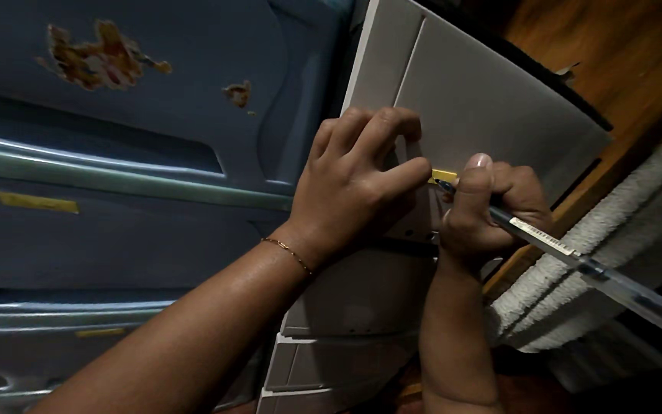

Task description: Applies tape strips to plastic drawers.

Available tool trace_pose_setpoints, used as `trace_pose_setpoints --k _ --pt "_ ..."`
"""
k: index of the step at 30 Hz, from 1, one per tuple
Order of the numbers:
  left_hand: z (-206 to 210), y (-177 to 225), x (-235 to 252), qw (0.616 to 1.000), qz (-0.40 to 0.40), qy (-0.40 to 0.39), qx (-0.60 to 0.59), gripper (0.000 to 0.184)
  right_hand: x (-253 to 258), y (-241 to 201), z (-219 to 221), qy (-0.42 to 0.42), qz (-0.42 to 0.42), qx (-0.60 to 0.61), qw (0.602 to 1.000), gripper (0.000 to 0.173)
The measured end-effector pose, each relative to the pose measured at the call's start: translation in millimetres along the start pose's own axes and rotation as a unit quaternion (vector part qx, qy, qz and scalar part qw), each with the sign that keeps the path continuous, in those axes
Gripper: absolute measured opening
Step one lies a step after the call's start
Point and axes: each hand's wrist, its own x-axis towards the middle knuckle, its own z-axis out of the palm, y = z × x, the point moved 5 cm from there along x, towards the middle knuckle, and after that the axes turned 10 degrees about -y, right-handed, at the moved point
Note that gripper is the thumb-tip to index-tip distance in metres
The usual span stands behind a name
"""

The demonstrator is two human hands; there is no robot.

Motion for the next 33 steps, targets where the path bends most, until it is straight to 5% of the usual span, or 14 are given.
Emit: trace_pose_setpoints --k 33 --pt "0.4 -0.1 0.1 1.000 0.003 -0.003 -0.004 0.008 0.3 2.9 -1.8 0.006 0.010 0.019 1.000 0.036"
